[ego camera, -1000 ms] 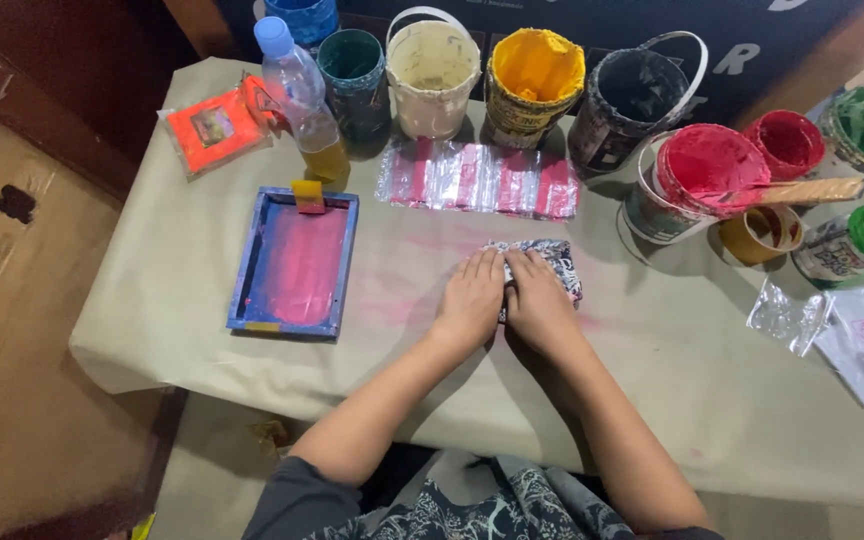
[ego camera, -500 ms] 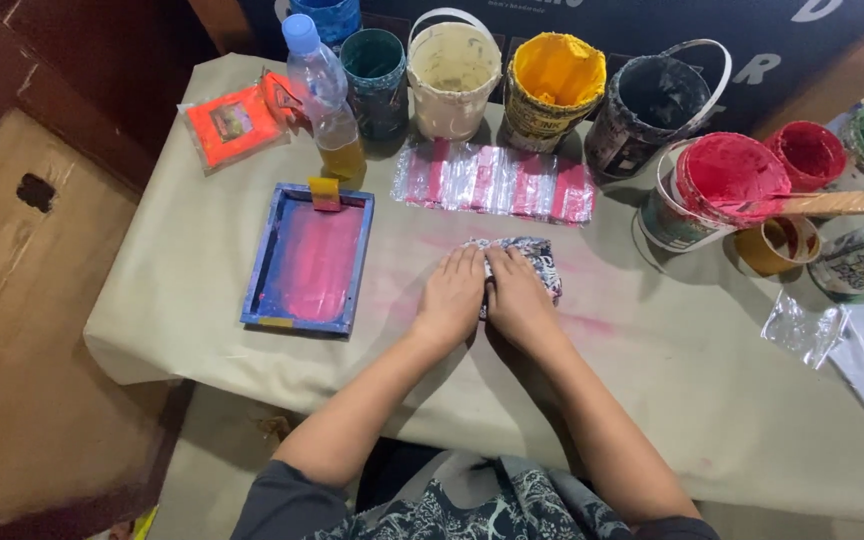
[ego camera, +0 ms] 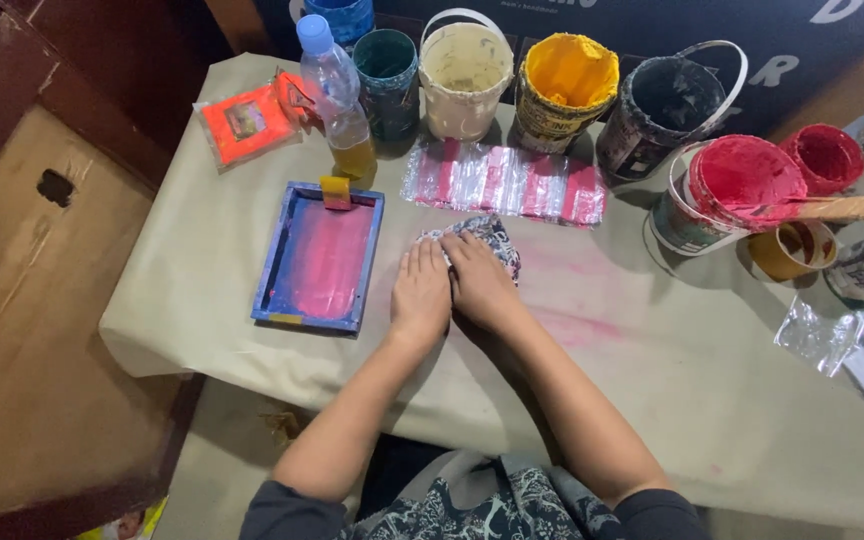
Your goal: The person wipes a table surface with a patterned cloth, then places a clear plastic sheet on the table. They use a wooden stick to scoop pink paint from a bucket and spread it onto a blue screen printing frame. Finally, they use a yellow squeegee to spread the paint evenly across the screen.
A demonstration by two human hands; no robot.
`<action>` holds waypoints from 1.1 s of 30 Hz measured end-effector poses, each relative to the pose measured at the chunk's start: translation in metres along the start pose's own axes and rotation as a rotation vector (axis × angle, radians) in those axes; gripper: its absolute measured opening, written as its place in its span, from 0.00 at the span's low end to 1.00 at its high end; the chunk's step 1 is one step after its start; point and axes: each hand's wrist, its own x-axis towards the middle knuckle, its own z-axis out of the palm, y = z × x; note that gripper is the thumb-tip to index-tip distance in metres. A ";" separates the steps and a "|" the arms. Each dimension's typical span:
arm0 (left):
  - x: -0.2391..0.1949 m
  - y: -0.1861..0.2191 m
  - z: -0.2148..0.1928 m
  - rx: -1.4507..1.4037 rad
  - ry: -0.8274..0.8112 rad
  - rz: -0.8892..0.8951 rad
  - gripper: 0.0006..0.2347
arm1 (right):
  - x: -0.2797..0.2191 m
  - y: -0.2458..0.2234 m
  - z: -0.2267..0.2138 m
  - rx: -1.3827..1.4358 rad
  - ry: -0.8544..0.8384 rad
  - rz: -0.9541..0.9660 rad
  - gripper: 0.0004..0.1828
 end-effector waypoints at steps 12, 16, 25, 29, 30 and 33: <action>0.001 0.046 -0.001 0.083 -0.142 -0.137 0.19 | -0.026 0.007 -0.017 -0.006 -0.102 0.072 0.33; 0.004 0.051 0.002 0.106 -0.138 -0.135 0.19 | -0.027 0.014 -0.016 -0.024 -0.130 0.075 0.34; 0.011 0.099 0.018 0.054 0.010 -0.044 0.17 | -0.060 0.043 -0.038 -0.070 -0.099 0.164 0.33; 0.019 0.134 0.029 0.015 0.048 -0.006 0.17 | -0.080 0.070 -0.046 -0.074 -0.091 0.247 0.33; 0.021 0.143 0.034 -0.008 0.063 0.009 0.17 | -0.085 0.080 -0.044 -0.091 -0.076 0.266 0.32; 0.027 0.170 0.034 -0.057 0.065 0.046 0.17 | -0.102 0.084 -0.068 -0.116 -0.059 0.325 0.32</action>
